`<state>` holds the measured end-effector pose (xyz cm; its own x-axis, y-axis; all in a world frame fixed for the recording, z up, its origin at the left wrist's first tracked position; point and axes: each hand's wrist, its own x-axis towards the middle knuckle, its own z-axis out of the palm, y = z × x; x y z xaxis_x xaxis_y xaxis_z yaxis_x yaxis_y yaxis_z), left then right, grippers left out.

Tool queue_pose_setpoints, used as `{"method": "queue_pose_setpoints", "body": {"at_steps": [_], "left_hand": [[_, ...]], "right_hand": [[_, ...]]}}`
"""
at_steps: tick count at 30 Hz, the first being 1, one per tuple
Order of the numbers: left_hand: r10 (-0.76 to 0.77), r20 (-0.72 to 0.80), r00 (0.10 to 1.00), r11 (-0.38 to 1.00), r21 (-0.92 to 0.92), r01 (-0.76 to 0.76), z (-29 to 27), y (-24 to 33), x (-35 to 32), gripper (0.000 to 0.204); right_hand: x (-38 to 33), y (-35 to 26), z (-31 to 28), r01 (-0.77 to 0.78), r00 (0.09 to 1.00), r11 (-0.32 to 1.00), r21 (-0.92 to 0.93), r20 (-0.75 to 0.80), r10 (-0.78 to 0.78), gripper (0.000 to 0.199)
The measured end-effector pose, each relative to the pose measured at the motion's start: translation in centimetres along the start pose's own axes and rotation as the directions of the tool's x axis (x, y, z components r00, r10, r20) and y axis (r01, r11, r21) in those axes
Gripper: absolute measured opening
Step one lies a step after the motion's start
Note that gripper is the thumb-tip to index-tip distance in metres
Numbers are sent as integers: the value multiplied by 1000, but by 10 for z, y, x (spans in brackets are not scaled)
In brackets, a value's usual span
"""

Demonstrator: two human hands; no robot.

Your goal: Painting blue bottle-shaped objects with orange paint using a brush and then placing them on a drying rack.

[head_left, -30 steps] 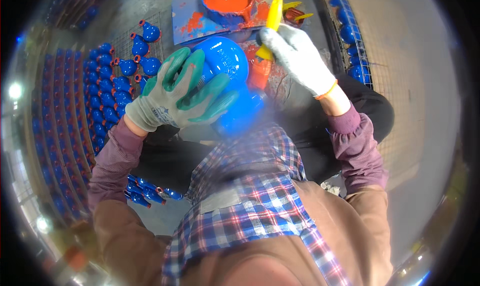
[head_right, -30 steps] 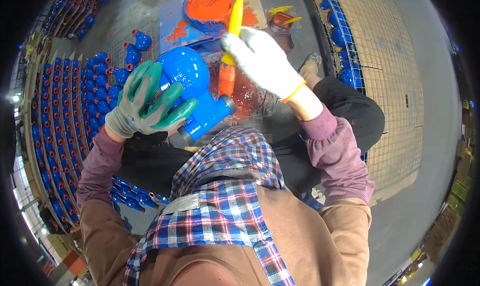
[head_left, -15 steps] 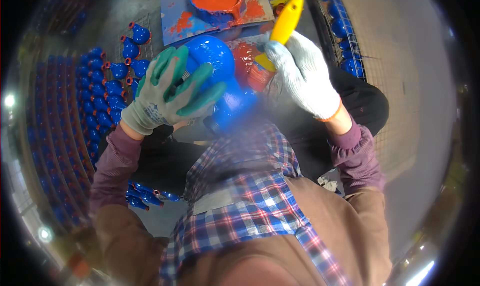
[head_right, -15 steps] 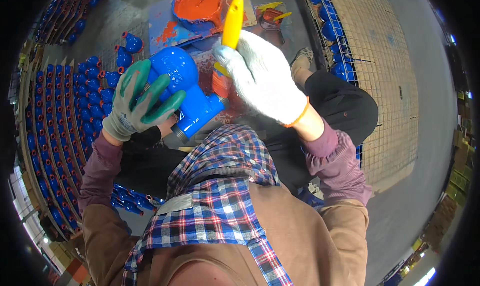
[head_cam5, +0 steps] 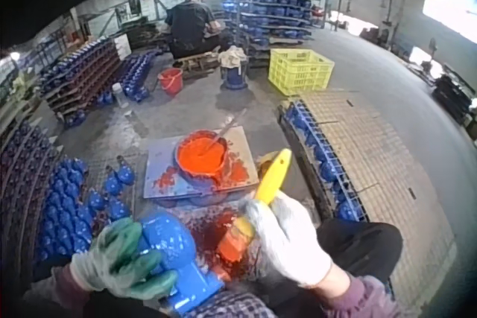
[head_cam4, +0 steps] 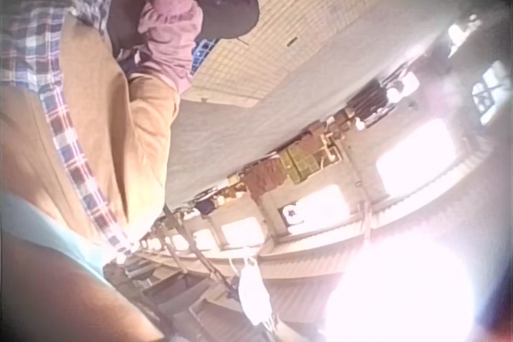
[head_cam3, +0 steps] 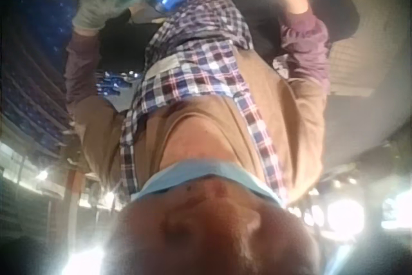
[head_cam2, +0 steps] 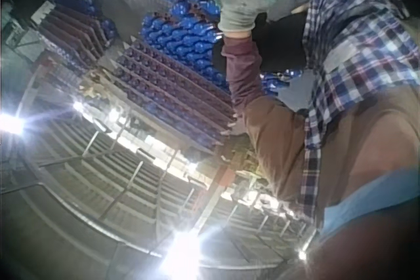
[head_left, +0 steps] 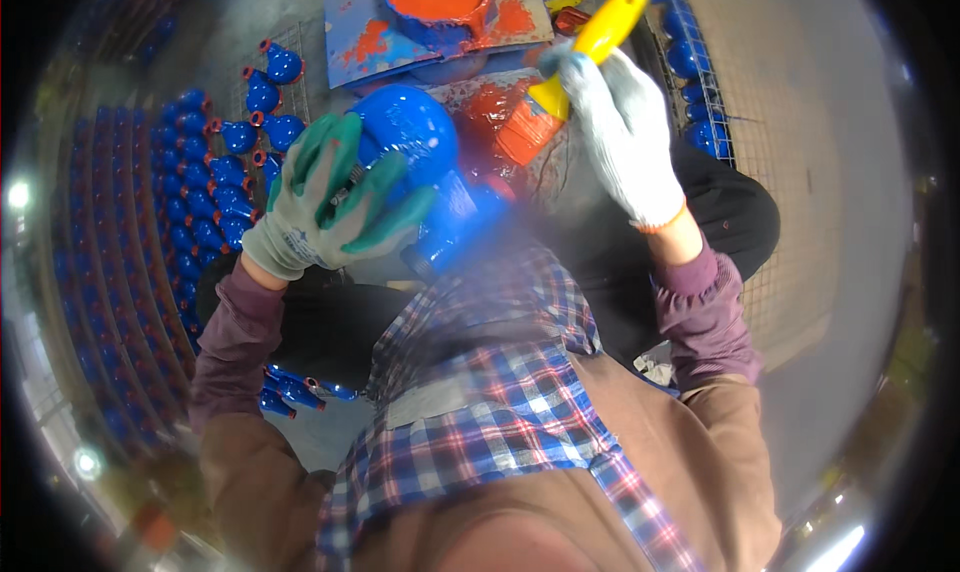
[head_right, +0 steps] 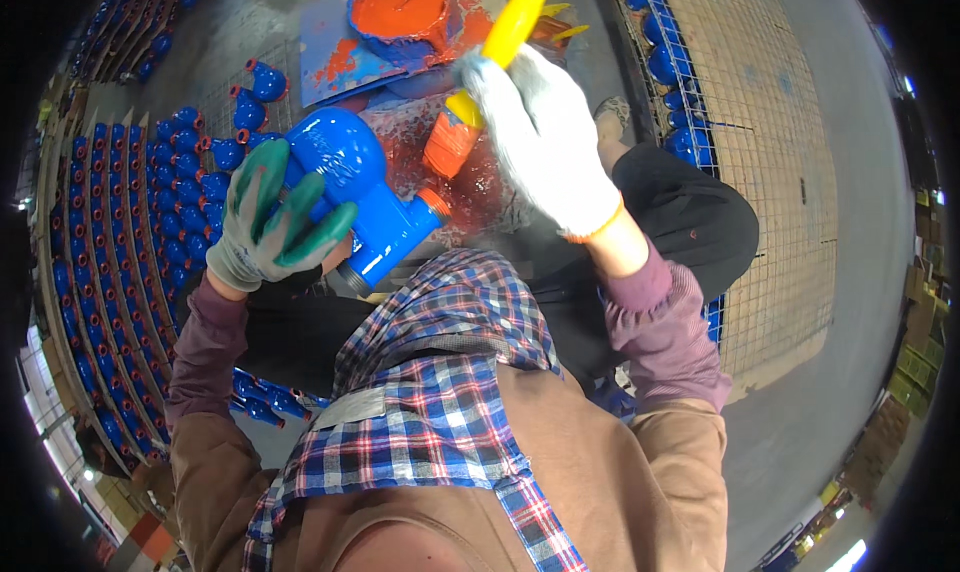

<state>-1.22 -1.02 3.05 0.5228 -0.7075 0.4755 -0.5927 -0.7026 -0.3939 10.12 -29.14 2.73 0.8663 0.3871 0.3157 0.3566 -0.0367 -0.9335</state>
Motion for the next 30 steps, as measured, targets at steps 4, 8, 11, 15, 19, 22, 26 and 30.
{"method": "queue_pose_setpoints", "body": {"at_steps": [4,8,11,15,19,22,26,30], "left_hand": [[152,-90,984,988,-15,-154,-6,-8,9,41],[179,-69,981,979,-83,-184,-7,-12,12,40],[191,-66,979,978,-72,-196,-5,-14,12,39],[150,-50,987,980,-127,-156,-2,-15,7,39],[70,21,997,993,-100,-67,-2,-14,3,45],[-4,20,1000,998,-59,5,0,-6,0,54],[-261,54,964,940,-215,266,7,8,-8,60],[-527,124,840,769,-350,535,15,37,-16,74]], "right_hand": [[26,15,13,-31,968,968,-251,235,92,38],[26,25,28,-40,937,979,-202,332,107,42],[23,25,28,-56,935,986,-157,337,107,40],[10,1,15,187,929,943,-276,362,-78,32],[-9,-13,4,275,943,912,-304,267,-196,26],[-29,-21,3,362,932,832,-419,157,-327,33],[-51,-21,4,285,951,786,-548,62,-302,23],[-59,-6,13,167,972,918,-359,-95,-213,19]]}}
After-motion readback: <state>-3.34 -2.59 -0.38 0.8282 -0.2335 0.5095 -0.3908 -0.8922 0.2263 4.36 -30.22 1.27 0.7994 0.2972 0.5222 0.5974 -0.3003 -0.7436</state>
